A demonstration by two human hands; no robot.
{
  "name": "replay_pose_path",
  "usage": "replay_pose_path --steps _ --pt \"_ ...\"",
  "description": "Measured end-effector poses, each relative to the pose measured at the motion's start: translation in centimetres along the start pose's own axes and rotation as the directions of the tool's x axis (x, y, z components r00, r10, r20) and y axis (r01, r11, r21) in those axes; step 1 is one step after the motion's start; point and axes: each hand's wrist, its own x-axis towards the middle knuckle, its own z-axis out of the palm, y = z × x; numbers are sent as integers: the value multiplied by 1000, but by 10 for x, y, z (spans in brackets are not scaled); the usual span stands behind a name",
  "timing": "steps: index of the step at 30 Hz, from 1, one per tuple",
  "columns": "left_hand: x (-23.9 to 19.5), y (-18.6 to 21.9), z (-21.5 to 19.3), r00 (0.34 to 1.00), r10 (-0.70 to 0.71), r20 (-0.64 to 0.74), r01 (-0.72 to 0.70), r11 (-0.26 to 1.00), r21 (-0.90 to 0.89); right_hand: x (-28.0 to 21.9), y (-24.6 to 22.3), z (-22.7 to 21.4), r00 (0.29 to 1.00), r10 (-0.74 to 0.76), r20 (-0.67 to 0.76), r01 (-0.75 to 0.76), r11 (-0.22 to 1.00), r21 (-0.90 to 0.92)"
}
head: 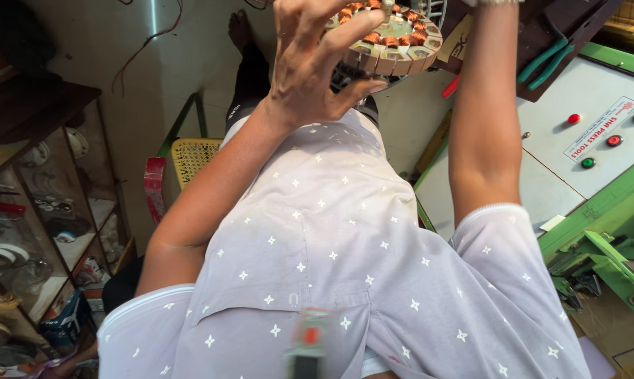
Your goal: The person works on a motor stator assembly, using a screwdriver to adjust or secure components within the copper windings. They repeatedly reposition the stator and manipulate internal parts with their hands and the tool.
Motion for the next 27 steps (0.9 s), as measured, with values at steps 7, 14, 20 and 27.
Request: replay_pose_path --steps 7,14,20,27 --pt "2 -10 2 989 78 123 -34 947 -321 -23 -18 -21 992 -111 -52 113 993 36" --pt "-3 -15 3 992 39 116 -1 949 -315 -67 -41 -12 978 -196 -70 198 980 22" --pt "-9 -15 11 995 -26 93 55 945 -323 -68 -52 4 962 -273 -7 272 961 -40" --pt "-14 -20 20 999 40 30 -28 938 -345 -69 -59 13 943 -314 110 315 949 9"
